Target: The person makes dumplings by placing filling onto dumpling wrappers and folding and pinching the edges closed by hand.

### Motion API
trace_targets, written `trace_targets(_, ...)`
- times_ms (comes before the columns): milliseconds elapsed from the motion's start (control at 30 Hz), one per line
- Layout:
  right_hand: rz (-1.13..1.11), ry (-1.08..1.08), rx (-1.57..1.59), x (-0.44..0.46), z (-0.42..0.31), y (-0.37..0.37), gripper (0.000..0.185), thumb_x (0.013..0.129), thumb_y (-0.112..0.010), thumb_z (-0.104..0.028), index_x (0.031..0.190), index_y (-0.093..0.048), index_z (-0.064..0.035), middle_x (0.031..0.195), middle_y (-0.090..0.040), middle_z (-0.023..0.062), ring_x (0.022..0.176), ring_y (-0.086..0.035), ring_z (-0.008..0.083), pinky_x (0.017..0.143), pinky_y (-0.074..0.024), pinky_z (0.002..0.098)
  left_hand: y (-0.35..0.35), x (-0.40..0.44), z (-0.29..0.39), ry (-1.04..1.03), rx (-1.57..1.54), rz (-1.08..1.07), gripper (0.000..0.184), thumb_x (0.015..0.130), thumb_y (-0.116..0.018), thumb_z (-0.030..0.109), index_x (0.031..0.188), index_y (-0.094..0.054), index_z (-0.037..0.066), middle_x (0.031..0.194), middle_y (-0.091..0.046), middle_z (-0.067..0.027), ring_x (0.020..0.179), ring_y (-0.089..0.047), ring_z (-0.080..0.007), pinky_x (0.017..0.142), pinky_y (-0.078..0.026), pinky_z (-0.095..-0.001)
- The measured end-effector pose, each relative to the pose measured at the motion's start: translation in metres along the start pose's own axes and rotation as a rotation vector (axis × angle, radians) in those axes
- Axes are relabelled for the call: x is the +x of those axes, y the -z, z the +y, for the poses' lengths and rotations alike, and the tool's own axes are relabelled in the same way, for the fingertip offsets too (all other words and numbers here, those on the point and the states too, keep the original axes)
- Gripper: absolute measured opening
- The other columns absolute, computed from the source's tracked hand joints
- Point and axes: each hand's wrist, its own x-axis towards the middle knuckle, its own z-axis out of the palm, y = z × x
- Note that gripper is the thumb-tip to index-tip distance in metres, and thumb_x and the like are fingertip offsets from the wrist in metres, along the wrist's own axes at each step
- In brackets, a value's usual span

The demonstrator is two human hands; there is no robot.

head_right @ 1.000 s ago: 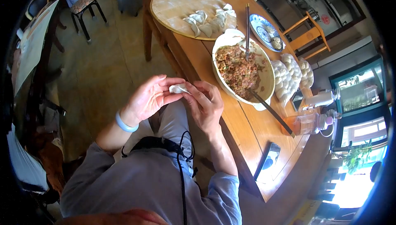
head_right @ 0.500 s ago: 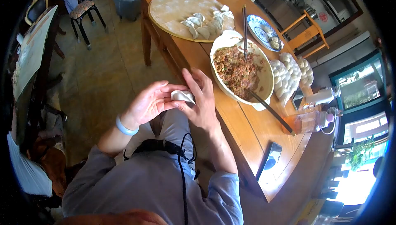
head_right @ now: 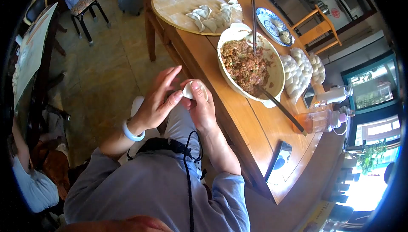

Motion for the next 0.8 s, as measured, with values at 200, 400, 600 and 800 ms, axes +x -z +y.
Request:
trace_targets(200,-0.093,-0.122,-0.018,-0.005,0.001,-0.005,0.039,0.092,-0.044,-0.04,0.101,-0.054,-0.0043,0.081,-0.059,0.0028,0.069,-0.053,0.0087,0.059,-0.0421,0.0198,-0.004,0.005,-0.001,-0.138,0.113,0.033,0.051,0.091,-0.045,0.034,0.132,-0.037,0.004,0.136,-0.029,-0.0237,0.118,-0.04,-0.0397,0.096,-0.036,-0.0426)
trace_targets(400,-0.124,-0.081,-0.216,-0.004,0.003,-0.008,0.05,0.092,-0.037,-0.049,0.107,-0.054,-0.0045,0.083,-0.056,0.0004,0.069,-0.049,0.0072,0.059,-0.0399,0.0198,-0.002,0.003,-0.006,-0.151,0.164,-0.01,0.046,0.093,-0.039,0.027,0.13,-0.037,-0.001,0.137,-0.031,-0.0211,0.12,-0.04,-0.0366,0.097,-0.035,-0.0427)
trace_targets(600,-0.182,0.005,-0.256,0.006,0.001,-0.02,0.039,0.094,-0.041,-0.036,0.102,-0.058,-0.0012,0.081,-0.055,0.0036,0.073,-0.05,0.0096,0.062,-0.042,0.0238,0.001,-0.001,-0.003,0.227,-0.519,0.047,0.055,0.096,-0.026,0.04,0.136,-0.028,0.002,0.136,-0.035,-0.0164,0.115,-0.046,-0.0233,0.091,-0.04,-0.0327)
trace_targets(800,-0.32,0.466,-1.109,0.035,0.0,-0.045,0.026,0.079,-0.059,-0.009,0.104,-0.058,-0.0031,0.1,-0.054,0.0177,0.091,-0.055,0.0341,0.077,-0.0458,0.0386,0.013,-0.007,-0.043,0.597,-1.569,0.193,0.057,0.092,-0.029,0.052,0.116,-0.05,0.004,0.119,-0.052,-0.0122,0.109,-0.049,-0.0204,0.091,-0.041,-0.0345)
